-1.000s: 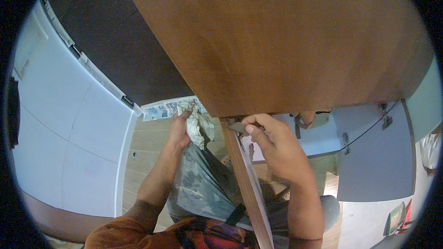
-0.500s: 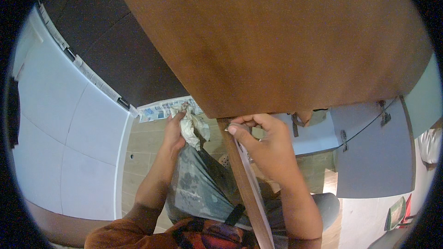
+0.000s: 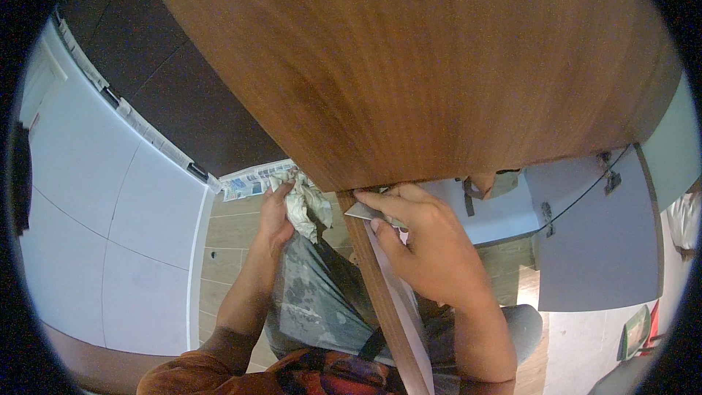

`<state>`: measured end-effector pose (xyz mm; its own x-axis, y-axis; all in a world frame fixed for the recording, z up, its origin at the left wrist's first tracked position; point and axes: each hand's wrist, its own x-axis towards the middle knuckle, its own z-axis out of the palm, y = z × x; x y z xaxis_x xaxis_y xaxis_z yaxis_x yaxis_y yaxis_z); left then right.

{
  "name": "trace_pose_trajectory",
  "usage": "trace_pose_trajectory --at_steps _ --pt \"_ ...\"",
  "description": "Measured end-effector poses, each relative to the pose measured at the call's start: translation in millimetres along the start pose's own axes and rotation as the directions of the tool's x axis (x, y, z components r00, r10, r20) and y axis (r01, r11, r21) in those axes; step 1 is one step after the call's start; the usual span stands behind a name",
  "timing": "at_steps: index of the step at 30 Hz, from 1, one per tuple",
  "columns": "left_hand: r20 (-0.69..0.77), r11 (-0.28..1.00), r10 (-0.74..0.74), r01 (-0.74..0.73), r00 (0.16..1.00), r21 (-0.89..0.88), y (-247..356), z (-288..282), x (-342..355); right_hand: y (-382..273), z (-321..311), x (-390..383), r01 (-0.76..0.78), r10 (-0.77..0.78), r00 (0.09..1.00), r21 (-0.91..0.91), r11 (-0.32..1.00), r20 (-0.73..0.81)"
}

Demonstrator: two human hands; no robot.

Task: The person kneels and cleans the edges and seams of a wooden cabinet door using a cloth and a small scraping tool. They repeatedly wipe and scrape along the door's perimeter and inner edges.

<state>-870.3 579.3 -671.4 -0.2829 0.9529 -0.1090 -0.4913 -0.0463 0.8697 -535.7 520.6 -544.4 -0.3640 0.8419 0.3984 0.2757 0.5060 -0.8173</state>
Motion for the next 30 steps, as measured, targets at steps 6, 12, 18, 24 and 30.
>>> trace_pose_trajectory --at_steps 6,12,18,24,30 --pt "-0.010 0.999 0.001 -0.001 1.000 0.034 0 1 2 5 -10 4 0.011 -0.017 0.997 0.086 0.996 0.076" --pt "-0.021 1.000 -0.002 0.002 1.000 0.031 -1 0 3 14 -9 4 0.099 -0.112 0.991 0.171 0.980 0.069" --pt "0.002 0.999 0.012 -0.012 1.000 0.031 -1 2 2 13 -4 5 0.122 -0.125 0.991 0.044 0.992 0.049" --pt "0.040 0.996 0.004 -0.007 0.999 0.084 -2 -8 6 15 0 5 0.131 -0.130 0.991 -0.012 0.991 0.039" --pt "0.006 0.999 0.006 -0.006 1.000 0.031 -4 -4 6 18 3 6 0.163 -0.163 0.987 -0.017 0.986 0.001"
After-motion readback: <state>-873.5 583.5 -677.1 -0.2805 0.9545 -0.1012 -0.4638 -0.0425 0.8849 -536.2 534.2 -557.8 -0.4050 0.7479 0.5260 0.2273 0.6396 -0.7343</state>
